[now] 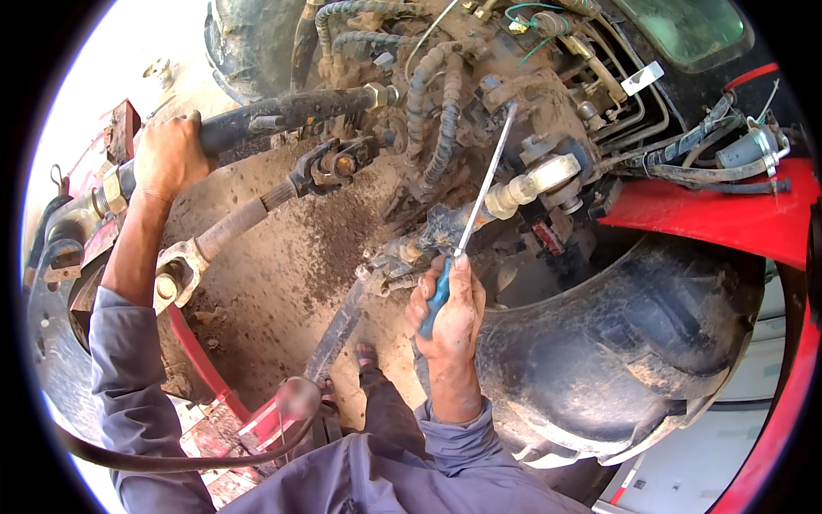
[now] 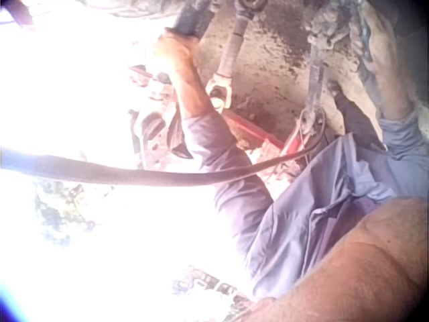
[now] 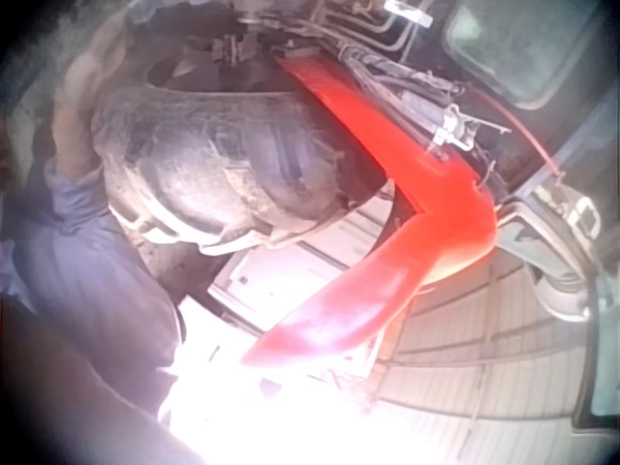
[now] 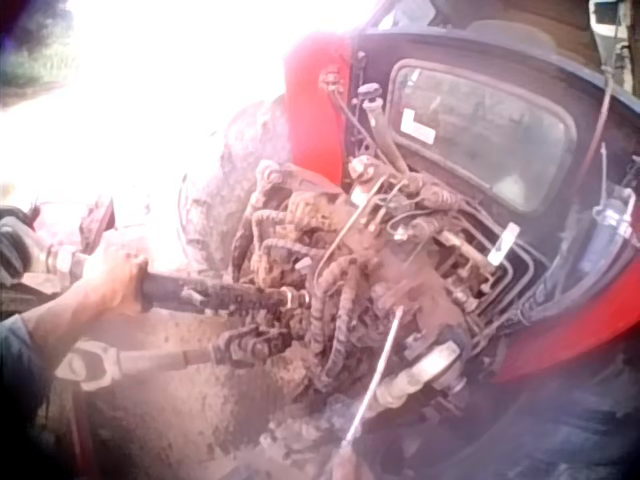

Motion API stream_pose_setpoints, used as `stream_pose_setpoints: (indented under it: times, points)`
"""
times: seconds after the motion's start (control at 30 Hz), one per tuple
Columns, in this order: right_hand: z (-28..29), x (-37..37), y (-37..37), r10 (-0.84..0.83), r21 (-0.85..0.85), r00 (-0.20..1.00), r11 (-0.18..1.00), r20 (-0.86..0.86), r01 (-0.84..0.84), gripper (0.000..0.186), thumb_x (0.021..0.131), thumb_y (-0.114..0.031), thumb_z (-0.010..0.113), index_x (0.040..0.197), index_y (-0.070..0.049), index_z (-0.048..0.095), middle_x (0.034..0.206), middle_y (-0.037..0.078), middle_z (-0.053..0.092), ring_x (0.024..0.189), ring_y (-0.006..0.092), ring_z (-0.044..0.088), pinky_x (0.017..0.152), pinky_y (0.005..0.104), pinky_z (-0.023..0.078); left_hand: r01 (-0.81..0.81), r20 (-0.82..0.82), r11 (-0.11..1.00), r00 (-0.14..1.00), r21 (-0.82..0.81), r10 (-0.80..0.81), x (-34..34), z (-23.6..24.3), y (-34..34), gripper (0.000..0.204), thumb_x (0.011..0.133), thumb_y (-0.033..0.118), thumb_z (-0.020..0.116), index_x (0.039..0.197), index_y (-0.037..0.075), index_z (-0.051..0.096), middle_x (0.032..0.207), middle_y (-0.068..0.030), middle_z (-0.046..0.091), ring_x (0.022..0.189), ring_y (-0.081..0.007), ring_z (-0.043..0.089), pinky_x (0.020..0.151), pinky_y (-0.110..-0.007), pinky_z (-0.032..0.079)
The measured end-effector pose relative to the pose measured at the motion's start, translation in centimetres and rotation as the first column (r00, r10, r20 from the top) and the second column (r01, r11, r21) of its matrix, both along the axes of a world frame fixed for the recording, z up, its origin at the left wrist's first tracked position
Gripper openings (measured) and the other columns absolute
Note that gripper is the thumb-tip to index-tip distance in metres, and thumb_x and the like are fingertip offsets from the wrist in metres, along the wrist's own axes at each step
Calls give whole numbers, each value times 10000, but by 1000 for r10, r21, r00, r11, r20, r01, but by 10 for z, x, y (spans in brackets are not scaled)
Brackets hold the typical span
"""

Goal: The person works on the internal components of a tractor using a screwdriver, reaching into the machinery to manipulate parts and clearing debris from the mechanical assembly.

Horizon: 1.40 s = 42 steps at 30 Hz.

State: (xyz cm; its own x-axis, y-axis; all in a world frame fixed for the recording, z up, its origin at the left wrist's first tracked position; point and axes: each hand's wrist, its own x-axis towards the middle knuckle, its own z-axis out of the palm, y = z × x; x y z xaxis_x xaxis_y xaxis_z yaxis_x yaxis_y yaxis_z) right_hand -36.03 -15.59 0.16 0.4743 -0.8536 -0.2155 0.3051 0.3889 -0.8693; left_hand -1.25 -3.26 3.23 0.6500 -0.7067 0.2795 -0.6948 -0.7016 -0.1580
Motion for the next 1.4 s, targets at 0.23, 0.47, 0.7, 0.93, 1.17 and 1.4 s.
stream_pose_setpoints:
  times: [0.23, 0.47, 0.7, 0.93, 1.17, 1.4]
  points:
    - [12, 12, 3, -18, 141, 975, 990, 221, -14, 354, 938, -421, 470, 873, -73, 480, 631, 47, 494, 441, 157, 475, 371, 286, 364, -23, -3, 999, 1000, 26, 23, -5, 6, -1, 351, 643, 260, 661, 895, 20, 619, 755, -194, 652, 738, -340, 658, 690, -409, 528]
    - [44, 15, -31, 28, 362, 884, 906, 467, -220, 363, 947, -427, 438, 894, -72, 495, 667, 27, 472, 464, 133, 423, 404, 263, 342, -18, 1, 999, 1000, 44, 18, -2, 5, 2, 356, 650, 267, 658, 904, 19, 621, 788, -200, 652, 761, -341, 656, 689, -416, 527]
    - [87, -14, -43, 238, -206, 969, 953, 66, -220, 384, 803, 20, 579, 1165, 30, 453, 894, 143, 570, 629, 161, 570, 400, 262, 466, -26, -57, 999, 998, 18, 27, -4, 12, 5, 361, 649, 255, 659, 914, 13, 622, 798, -201, 652, 772, -347, 653, 705, -406, 531]
    - [172, -69, -73, 8, -557, 797, 710, -604, -430, 496, 740, -7, 647, 1188, 91, 458, 1069, 162, 542, 750, 149, 595, 525, 209, 491, -35, -92, 999, 995, 16, 36, -10, 15, 0, 368, 648, 249, 672, 923, 11, 616, 823, -202, 653, 782, -346, 655, 723, -401, 533]
    - [242, -52, -90, -483, -677, 495, 350, -723, -647, 259, 668, 20, 583, 927, 26, 570, 802, 103, 609, 703, 152, 589, 647, 279, 470, -39, -78, 999, 996, 5, 39, -3, 13, 5, 344, 650, 254, 664, 892, 17, 611, 804, -198, 652, 773, -336, 655, 719, -401, 530]
    - [257, -65, -125, -601, -764, 534, 214, -594, -608, 227, 666, 13, 653, 865, 36, 547, 788, 80, 568, 724, 124, 562, 655, 259, 455, -32, -37, 999, 999, 4, 32, -2, 8, 3, 339, 657, 255, 645, 898, 25, 579, 805, -185, 648, 786, -326, 650, 712, -399, 524]
